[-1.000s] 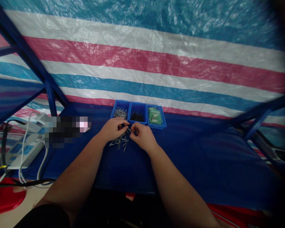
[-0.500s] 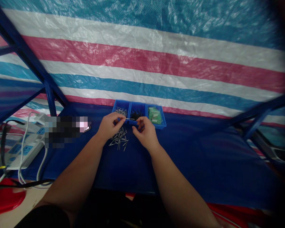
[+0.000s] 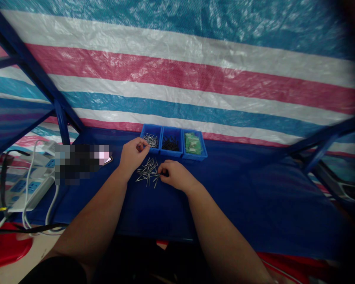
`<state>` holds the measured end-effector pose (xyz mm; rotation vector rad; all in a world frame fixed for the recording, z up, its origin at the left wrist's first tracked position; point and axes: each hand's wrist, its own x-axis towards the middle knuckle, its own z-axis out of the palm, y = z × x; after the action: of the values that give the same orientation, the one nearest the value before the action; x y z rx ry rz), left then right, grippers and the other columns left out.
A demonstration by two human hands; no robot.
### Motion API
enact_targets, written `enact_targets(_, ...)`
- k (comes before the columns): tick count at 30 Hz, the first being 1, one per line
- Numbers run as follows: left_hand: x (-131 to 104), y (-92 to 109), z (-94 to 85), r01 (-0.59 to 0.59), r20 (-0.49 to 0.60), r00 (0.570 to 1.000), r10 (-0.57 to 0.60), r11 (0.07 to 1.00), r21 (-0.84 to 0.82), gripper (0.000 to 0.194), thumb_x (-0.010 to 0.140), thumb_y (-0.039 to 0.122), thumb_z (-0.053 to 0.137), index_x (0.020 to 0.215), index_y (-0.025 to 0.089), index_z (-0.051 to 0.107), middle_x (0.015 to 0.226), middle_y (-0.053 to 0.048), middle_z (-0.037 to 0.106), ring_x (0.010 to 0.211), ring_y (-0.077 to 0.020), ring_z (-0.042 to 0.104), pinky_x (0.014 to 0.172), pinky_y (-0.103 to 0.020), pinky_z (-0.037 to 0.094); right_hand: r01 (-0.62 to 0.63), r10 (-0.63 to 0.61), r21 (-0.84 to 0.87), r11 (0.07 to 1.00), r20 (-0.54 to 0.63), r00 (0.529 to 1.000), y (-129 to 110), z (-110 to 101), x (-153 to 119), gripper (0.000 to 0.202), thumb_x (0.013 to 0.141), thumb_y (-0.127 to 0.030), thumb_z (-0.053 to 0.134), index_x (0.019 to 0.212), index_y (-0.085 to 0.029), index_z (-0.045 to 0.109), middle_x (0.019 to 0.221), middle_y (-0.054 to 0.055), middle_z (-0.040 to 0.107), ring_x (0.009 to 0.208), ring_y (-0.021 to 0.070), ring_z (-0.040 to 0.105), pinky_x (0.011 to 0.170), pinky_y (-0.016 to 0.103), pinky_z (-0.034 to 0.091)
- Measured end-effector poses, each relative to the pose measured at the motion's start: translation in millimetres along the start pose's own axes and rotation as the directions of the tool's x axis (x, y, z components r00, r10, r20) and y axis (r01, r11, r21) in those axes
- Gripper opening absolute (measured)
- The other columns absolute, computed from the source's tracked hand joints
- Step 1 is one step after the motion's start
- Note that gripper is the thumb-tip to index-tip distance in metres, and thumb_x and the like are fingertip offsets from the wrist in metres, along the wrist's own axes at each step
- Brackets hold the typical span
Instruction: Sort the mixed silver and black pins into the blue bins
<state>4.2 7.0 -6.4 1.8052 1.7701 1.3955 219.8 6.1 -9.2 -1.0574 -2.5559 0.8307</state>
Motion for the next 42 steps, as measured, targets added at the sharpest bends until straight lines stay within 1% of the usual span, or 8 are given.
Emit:
enact_targets(9, -2.1, 2.0, -0.6, -0.082, 0.128, 0.988, 0.089, 0.995, -0.063, 0.014, 0.086, 0.032, 0.068, 0.086, 0.018, 0.068, 0.061, 0.003, 0.055, 0.053, -0.0105, 0.048, 0.053, -0.025, 0.037, 0.025, -0.025, -0.011, 1.000, -0.086, 0.996, 1.8, -6.9, -0.6, 0.010, 0.080, -0.010, 0.064, 0.083, -0.019, 0.068, 0.081, 0.001, 0.062, 0.071, 0.0130, 0.054, 0.068, 0.026, 0.039)
enact_targets(15, -4.4, 11.7, -3.8, -0.277, 0.401, 0.862, 0.311, 0.950, -0.142, 0.017, 0.092, 0.033, 0.063, 0.093, 0.018, 0.071, 0.078, -0.001, 0.064, 0.059, -0.0103, 0.053, 0.058, -0.025, 0.042, 0.065, -0.010, 0.122, 0.990, -0.404, 0.914, 4.1, -12.9, 0.7, 0.006, 0.087, -0.018, 0.061, 0.088, -0.019, 0.066, 0.079, 0.001, 0.059, 0.069, 0.0135, 0.053, 0.065, 0.026, 0.040)
enact_targets(18, -4.9, 13.2, -3.9, -0.326, 0.425, 0.838, 0.343, 0.938, -0.116, 0.015, 0.093, 0.028, 0.060, 0.088, 0.018, 0.069, 0.074, 0.000, 0.061, 0.061, -0.0113, 0.054, 0.059, -0.026, 0.042, 0.074, 0.023, 0.168, 0.983, -0.514, 0.858, 4.6, -12.7, 1.2, 0.006, 0.089, -0.021, 0.060, 0.090, -0.019, 0.066, 0.076, 0.001, 0.057, 0.069, 0.0143, 0.054, 0.065, 0.027, 0.042)
enact_targets(28, -5.1, 16.7, -7.4, -0.349, 0.470, 0.805, 0.361, 0.930, -0.117, 0.022, 0.094, 0.024, 0.052, 0.095, 0.019, 0.074, 0.085, -0.005, 0.068, 0.071, -0.0155, 0.061, 0.068, -0.029, 0.047, 0.024, 0.078, 0.187, 0.982, -0.521, 0.850, 0.6, -14.1, -0.1, 0.006, 0.088, -0.023, 0.061, 0.090, -0.019, 0.065, 0.077, 0.002, 0.058, 0.068, 0.0147, 0.054, 0.067, 0.027, 0.044)
enact_targets(31, -5.2, 15.5, -5.9, -0.339, 0.404, 0.848, 0.343, 0.937, -0.084, 0.024, 0.095, 0.027, 0.052, 0.095, 0.019, 0.075, 0.084, -0.006, 0.071, 0.070, -0.0160, 0.062, 0.067, -0.029, 0.047, 0.018, 0.104, 0.219, 0.976, -0.531, 0.841, -0.6, -14.4, -0.3, 0.006, 0.087, -0.024, 0.061, 0.092, -0.020, 0.062, 0.076, 0.001, 0.058, 0.066, 0.0140, 0.053, 0.064, 0.027, 0.043)
enact_targets(35, -3.9, 9.3, -3.5, -0.137, 0.126, 0.984, 0.129, 0.989, 0.055, 0.028, 0.095, 0.038, 0.056, 0.096, 0.019, 0.077, 0.077, -0.004, 0.073, 0.063, -0.0160, 0.062, 0.063, -0.029, 0.045, 0.000, 0.148, 0.284, 0.959, -0.501, 0.853, 1.6, -14.6, -0.3, 0.010, 0.086, -0.027, 0.063, 0.091, -0.021, 0.056, 0.075, -0.001, 0.057, 0.061, 0.0120, 0.050, 0.058, 0.025, 0.040)
enact_targets(39, -1.4, 0.4, -2.8, 0.022, 0.046, 0.998, -0.030, 0.987, 0.158, 0.031, 0.091, 0.047, 0.063, 0.095, 0.021, 0.079, 0.071, -0.003, 0.072, 0.062, -0.0166, 0.063, 0.062, -0.029, 0.044, 0.022, 0.116, 0.275, 0.961, -0.473, 0.873, 3.7, -14.1, 0.6, 0.009, 0.087, -0.027, 0.063, 0.084, -0.020, 0.058, 0.073, -0.001, 0.056, 0.062, 0.0120, 0.050, 0.058, 0.026, 0.039)
enact_targets(42, -0.6, -2.7, -2.8, 0.010, 0.042, 0.999, -0.019, 0.978, 0.210, 0.030, 0.092, 0.046, 0.061, 0.088, 0.021, 0.078, 0.067, -0.002, 0.069, 0.061, -0.0166, 0.061, 0.061, -0.029, 0.041, 0.081, 0.135, 0.330, 0.941, -0.581, 0.803, -0.4, -23.9, -5.1, 0.011, 0.089, -0.028, 0.063, 0.083, -0.021, 0.057, 0.067, -0.002, 0.052, 0.058, 0.0114, 0.047, 0.055, 0.026, 0.038)
